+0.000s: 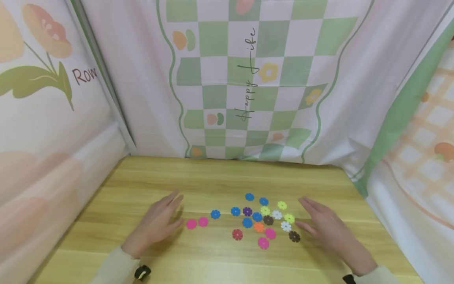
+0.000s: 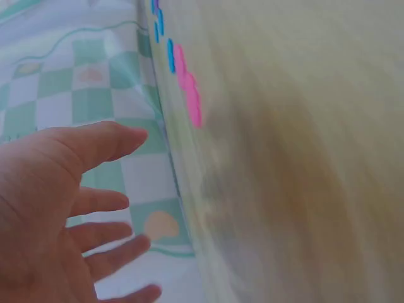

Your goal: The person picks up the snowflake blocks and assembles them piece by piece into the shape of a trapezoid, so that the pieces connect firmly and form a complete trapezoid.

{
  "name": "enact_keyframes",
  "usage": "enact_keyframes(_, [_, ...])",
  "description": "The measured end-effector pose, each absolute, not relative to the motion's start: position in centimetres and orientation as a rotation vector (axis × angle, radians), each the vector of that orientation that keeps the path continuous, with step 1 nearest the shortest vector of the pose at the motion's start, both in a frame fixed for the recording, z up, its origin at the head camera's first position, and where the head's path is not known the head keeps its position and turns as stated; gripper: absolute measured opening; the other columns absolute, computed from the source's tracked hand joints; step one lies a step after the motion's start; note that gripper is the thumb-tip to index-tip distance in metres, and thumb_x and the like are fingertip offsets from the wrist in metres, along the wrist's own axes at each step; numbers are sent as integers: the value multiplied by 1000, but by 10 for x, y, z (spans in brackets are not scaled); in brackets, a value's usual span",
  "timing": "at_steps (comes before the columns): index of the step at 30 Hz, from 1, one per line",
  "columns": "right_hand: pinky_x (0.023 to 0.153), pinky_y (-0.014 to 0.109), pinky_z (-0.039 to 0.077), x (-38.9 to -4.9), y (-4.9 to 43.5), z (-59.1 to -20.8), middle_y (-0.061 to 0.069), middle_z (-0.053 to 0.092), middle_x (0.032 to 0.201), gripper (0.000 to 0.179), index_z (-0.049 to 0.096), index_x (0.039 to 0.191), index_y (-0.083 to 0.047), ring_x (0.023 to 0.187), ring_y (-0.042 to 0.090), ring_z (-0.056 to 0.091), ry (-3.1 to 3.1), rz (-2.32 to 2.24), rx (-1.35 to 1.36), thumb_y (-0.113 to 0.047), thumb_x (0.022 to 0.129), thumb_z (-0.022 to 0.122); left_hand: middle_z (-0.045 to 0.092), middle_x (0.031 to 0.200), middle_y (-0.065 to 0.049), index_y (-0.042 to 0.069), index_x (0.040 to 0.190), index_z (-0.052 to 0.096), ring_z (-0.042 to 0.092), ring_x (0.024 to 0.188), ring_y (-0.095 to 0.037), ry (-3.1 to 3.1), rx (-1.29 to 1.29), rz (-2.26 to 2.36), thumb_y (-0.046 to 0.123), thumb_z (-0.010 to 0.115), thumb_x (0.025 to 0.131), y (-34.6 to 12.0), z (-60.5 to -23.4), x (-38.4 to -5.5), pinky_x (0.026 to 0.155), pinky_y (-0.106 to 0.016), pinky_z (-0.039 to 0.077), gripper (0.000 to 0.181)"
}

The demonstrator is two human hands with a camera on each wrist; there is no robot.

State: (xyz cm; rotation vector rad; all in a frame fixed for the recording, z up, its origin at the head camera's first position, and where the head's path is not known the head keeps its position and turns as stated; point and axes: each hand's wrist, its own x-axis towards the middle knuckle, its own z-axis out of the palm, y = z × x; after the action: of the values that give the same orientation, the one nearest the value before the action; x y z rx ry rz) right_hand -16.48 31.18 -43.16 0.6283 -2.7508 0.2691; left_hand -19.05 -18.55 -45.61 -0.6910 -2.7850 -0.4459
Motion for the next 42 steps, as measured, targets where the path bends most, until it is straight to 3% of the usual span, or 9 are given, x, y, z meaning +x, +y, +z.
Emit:
enact_keyframes(2, [100, 62, 56, -171, 303, -431, 31, 67, 134, 69, 61, 138, 8, 117, 48, 69, -2697, 274, 696, -26, 84, 88, 56, 151, -27, -4, 144, 58, 60, 134, -44, -2764, -726, -497, 25, 82, 92, -178, -454, -194, 110, -61, 51, 65])
enact_keyframes(7, [96, 54, 60, -185, 271, -424, 22, 75, 120, 55, 69, 126, 4, 110, 39, 73, -2721, 322, 795, -21, 81, 90, 69, 133, -19, -4, 134, 65, 68, 123, -36, -2763, -802, -658, 15, 81, 91, -155, -448, -204, 106, -51, 56, 50])
enact_keyframes(15, [88, 42, 65, -209, 210, -418, 17, 77, 114, 48, 71, 125, 3, 101, 32, 76, -2800, 442, 1032, -18, 86, 88, 70, 129, -21, -7, 129, 68, 68, 121, -37, -2842, -926, -728, 12, 79, 93, -114, -447, -220, 105, -48, 58, 42])
enact_keyframes(22, [89, 43, 63, -236, 171, -424, 15, 77, 117, 35, 72, 123, 1, 106, 30, 74, -2934, 526, 1114, -14, 93, 82, 73, 120, -18, -6, 122, 71, 70, 112, -32, -2942, -905, -706, 10, 81, 91, -88, -456, -233, 99, -42, 61, 36])
enact_keyframes(27, [86, 40, 63, -251, 158, -433, 11, 79, 113, 27, 75, 115, -2, 102, 26, 75, -2982, 571, 1150, -13, 92, 83, 71, 97, -10, 0, 100, 73, 66, 88, -21, -2947, -896, -552, 13, 84, 89, -80, -460, -238, 84, -36, 61, 20])
enact_keyframes(31, [77, 30, 60, -257, 152, -437, 3, 78, 96, 11, 76, 98, -7, 88, 15, 72, -3003, 578, 1179, -11, 91, 84, 64, 86, -4, 5, 88, 71, 56, 78, -13, -2950, -902, -554, 15, 85, 89, -80, -464, -242, 73, -29, 55, 18])
enact_keyframes(36, [68, 22, 54, -263, 148, -442, -4, 73, 83, 11, 74, 86, -12, 74, 4, 63, -3018, 567, 1199, -8, 89, 84, 66, 85, -4, 5, 87, 75, 56, 79, -12, -2944, -928, -582, 14, 84, 90, -80, -465, -244, 74, -27, 54, 14])
enact_keyframes(42, [72, 26, 57, -266, 149, -446, -4, 74, 88, 8, 77, 89, -13, 80, 9, 65, -3073, 660, 1108, -7, 90, 84, 68, 87, -6, 3, 88, 75, 57, 80, -13, -2955, -950, -679, 10, 84, 89, -80, -463, -244, 74, -26, 53, 11])
